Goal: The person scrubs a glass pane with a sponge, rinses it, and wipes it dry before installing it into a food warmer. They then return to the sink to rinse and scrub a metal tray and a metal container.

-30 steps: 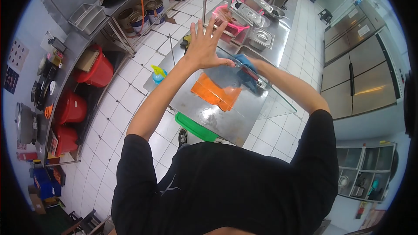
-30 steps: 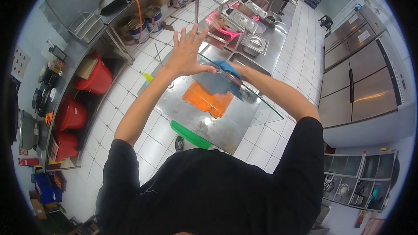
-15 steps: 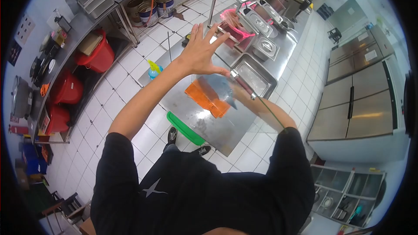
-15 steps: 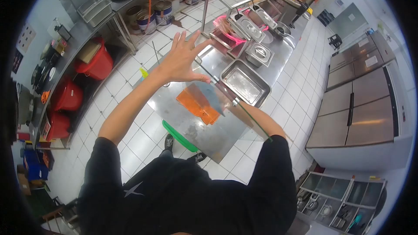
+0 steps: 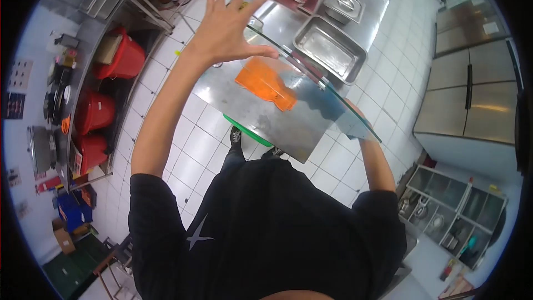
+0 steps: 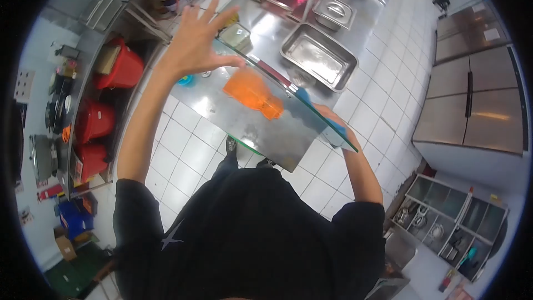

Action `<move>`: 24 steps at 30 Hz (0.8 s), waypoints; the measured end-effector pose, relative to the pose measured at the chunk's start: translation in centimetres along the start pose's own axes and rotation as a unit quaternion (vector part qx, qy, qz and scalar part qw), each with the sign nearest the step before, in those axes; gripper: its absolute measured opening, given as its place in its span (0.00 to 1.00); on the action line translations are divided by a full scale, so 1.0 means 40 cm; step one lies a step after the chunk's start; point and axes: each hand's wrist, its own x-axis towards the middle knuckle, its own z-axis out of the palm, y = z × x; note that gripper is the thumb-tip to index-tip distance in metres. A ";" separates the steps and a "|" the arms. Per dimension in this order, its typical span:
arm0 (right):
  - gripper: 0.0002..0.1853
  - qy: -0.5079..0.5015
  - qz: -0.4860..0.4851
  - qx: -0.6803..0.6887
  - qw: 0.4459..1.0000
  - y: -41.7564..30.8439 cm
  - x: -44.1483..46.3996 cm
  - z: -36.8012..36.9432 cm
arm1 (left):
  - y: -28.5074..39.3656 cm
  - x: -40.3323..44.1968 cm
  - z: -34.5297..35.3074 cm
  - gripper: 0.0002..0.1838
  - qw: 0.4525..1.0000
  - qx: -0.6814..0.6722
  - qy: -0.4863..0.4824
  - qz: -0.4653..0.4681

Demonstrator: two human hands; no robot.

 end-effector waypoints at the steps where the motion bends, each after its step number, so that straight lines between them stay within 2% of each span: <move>1: 0.22 0.009 0.001 -0.004 1.000 0.000 -0.027 -0.014 | -0.002 0.002 0.005 0.57 1.000 0.017 0.017 0.005; 2: 0.22 0.016 0.003 -0.007 1.000 -0.003 -0.042 -0.011 | -0.002 0.003 0.009 0.57 0.999 0.034 0.033 0.007; 4: 0.20 0.218 -0.083 0.125 0.964 0.045 -0.177 -0.004 | 0.000 0.013 0.011 0.56 0.999 0.043 0.023 0.008; 5: 0.17 0.289 -0.029 0.154 0.945 -0.024 -0.174 0.022 | -0.001 0.022 0.009 0.59 0.999 0.053 -0.001 0.008; 6: 0.17 0.299 -0.034 0.152 0.941 -0.086 -0.161 0.050 | -0.004 0.034 0.006 0.62 0.998 0.064 -0.023 0.011; 8: 0.15 0.385 -0.151 0.239 0.879 -0.175 -0.133 0.100 | 0.003 0.057 -0.006 0.59 0.997 0.056 -0.032 0.034; 9: 0.15 0.398 -0.158 0.235 0.873 -0.192 -0.122 0.116 | 0.019 0.068 -0.032 0.55 0.993 0.075 -0.090 0.014; 10: 0.15 0.440 -0.225 0.180 0.851 -0.203 -0.113 0.130 | 0.034 0.074 -0.049 0.51 0.984 0.095 -0.148 -0.005; 11: 0.15 0.477 -0.289 0.120 0.821 -0.213 -0.098 0.142 | 0.037 0.078 -0.050 0.42 0.982 0.098 -0.161 0.014; 12: 0.15 0.488 -0.296 0.113 0.813 -0.221 -0.071 0.159 | 0.035 0.098 -0.046 0.42 0.983 0.096 -0.154 0.028; 14: 0.16 0.616 -0.400 0.071 0.675 -0.230 -0.011 0.204 | 0.034 0.142 -0.028 0.36 0.949 -0.018 -0.159 0.271; 15: 0.16 0.625 -0.403 0.067 0.665 -0.236 0.007 0.219 | 0.046 0.160 -0.013 0.28 0.924 -0.066 -0.128 0.353; 16: 0.18 0.680 -0.403 0.069 0.609 -0.245 0.020 0.234 | 0.069 0.168 -0.017 0.28 0.920 -0.066 -0.128 0.365; 18: 0.20 0.773 -0.402 0.074 0.484 -0.272 0.033 0.252 | 0.109 0.195 -0.036 0.24 0.884 -0.177 -0.290 0.322; 19: 0.21 0.793 -0.406 0.073 0.448 -0.284 0.027 0.267 | 0.098 0.199 -0.019 0.21 0.873 -0.198 -0.226 0.384; 20: 0.22 0.786 -0.466 0.049 0.402 -0.287 -0.009 0.305 | 0.105 0.217 -0.029 0.21 0.862 -0.182 -0.230 0.413; 22: 0.22 0.736 -0.551 0.089 0.383 -0.261 -0.049 0.356 | 0.110 0.200 -0.034 0.21 0.865 -0.155 -0.264 0.397; 23: 0.22 0.739 -0.555 0.089 0.371 -0.232 -0.059 0.360 | 0.112 0.200 -0.037 0.21 0.862 -0.148 -0.264 0.407; 24: 0.21 0.745 -0.536 0.030 0.395 -0.195 -0.065 0.414 | 0.114 0.195 -0.039 0.21 0.857 -0.151 -0.270 0.412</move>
